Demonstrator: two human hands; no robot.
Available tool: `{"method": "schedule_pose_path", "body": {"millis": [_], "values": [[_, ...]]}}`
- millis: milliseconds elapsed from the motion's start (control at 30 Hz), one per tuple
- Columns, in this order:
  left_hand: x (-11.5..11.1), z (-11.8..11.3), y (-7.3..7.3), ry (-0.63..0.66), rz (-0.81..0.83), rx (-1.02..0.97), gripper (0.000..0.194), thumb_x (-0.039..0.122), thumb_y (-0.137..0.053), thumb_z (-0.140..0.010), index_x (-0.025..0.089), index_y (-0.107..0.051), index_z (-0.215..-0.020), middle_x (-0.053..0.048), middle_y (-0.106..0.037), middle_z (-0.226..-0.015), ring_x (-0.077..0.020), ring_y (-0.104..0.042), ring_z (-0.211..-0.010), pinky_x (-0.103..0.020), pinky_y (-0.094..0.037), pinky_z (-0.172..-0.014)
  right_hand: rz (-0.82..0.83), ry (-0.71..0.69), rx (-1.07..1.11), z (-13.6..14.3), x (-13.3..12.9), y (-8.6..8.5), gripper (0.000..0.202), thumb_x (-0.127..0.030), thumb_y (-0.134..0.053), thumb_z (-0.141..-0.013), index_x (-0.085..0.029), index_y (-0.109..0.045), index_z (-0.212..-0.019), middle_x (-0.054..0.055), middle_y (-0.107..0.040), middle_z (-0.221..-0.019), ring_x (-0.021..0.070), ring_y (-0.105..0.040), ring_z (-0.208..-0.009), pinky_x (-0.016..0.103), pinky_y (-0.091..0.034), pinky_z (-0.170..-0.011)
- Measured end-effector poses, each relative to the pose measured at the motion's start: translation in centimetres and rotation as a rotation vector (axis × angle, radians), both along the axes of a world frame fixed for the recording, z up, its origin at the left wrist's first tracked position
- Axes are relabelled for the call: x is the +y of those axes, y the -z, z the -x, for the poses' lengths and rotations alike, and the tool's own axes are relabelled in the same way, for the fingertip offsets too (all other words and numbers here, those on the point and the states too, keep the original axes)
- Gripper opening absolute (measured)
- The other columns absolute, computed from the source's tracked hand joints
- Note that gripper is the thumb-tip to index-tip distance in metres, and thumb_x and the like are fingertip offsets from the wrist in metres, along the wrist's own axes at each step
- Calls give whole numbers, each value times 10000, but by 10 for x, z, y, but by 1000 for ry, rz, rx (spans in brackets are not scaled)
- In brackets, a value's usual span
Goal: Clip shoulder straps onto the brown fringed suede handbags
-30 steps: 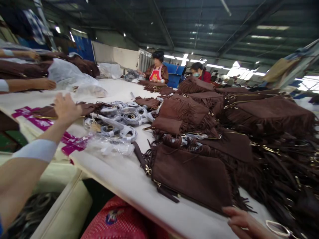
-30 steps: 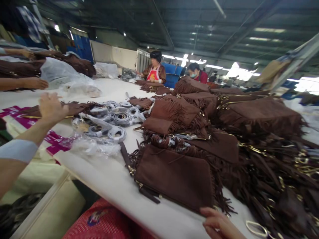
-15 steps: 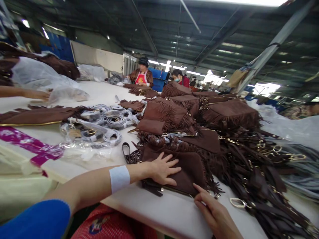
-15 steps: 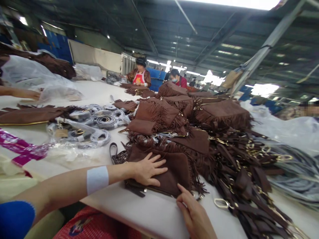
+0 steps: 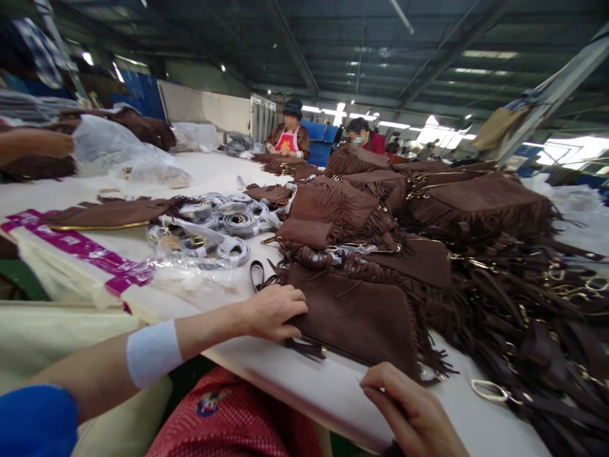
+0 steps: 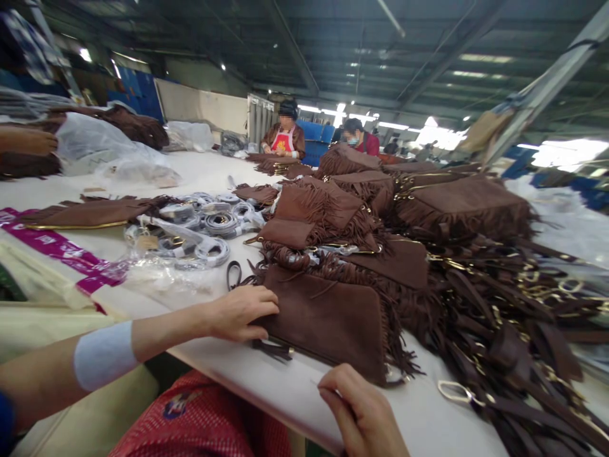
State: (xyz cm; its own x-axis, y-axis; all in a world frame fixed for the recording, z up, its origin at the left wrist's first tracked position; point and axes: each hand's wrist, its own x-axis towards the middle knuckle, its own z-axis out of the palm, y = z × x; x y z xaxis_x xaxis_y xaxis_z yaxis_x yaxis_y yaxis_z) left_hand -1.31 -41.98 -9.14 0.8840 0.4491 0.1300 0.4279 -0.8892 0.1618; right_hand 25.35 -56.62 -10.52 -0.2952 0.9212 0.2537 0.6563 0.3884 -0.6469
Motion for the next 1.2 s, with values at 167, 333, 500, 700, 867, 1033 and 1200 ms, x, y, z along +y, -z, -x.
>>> {"method": "schedule_pose_path", "body": {"millis": [167,333,500,700,867,1033,1200], "values": [[4,17,2,132,144,-75,450,225,-651,-783,171,-569,-1221,-125,-570,-1280,-251,-551,-1157,-327,-450,-964,113,17,73,18,8,1,195,-321,-490,-946,-242,-577,-790,-24,-597,-766,129,-575,-731,190,-424,-678],[3,34,12,160,122,-148,379,104,-584,-801,148,-556,-1176,-135,-562,-1240,-235,-519,-1155,-325,-442,-973,190,-34,94,48,17,4,169,-279,-489,-934,-235,-573,-794,-14,-601,-792,144,-571,-760,222,-409,-706],[-11,27,23,72,86,-170,72,123,-497,-871,157,-538,-920,-94,-590,-1019,-206,-529,-974,-313,-454,-879,309,-26,225,95,28,6,157,-243,-512,-886,-226,-605,-761,16,-627,-948,173,-569,-900,252,-401,-791],[-16,19,26,-77,202,-295,166,62,-471,-762,185,-482,-874,-59,-558,-961,-188,-501,-915,-286,-443,-801,616,131,715,130,40,14,261,-450,-627,-775,-202,-568,-716,-47,-448,-622,114,-373,-559,215,-298,-500],[-14,13,17,-153,299,-291,132,87,-483,-746,193,-490,-825,-22,-562,-897,-172,-493,-858,-270,-412,-745,622,166,888,140,46,16,373,-540,-695,-691,-188,-570,-691,-48,-413,-610,110,-332,-582,214,-274,-519],[-8,14,12,-171,373,-251,69,119,-485,-779,187,-487,-772,2,-561,-850,-156,-498,-844,-256,-396,-759,620,183,609,97,38,4,415,-569,-702,-662,-177,-580,-603,-44,-412,-558,109,-347,-551,224,-279,-503],[0,29,7,-287,267,-218,71,127,-455,-798,183,-482,-765,-12,-563,-826,-165,-499,-817,-272,-390,-745,517,456,429,-30,-10,2,388,-589,-720,-664,-211,-660,-602,-14,-516,-548,134,-485,-508,232,-348,-435]]}}
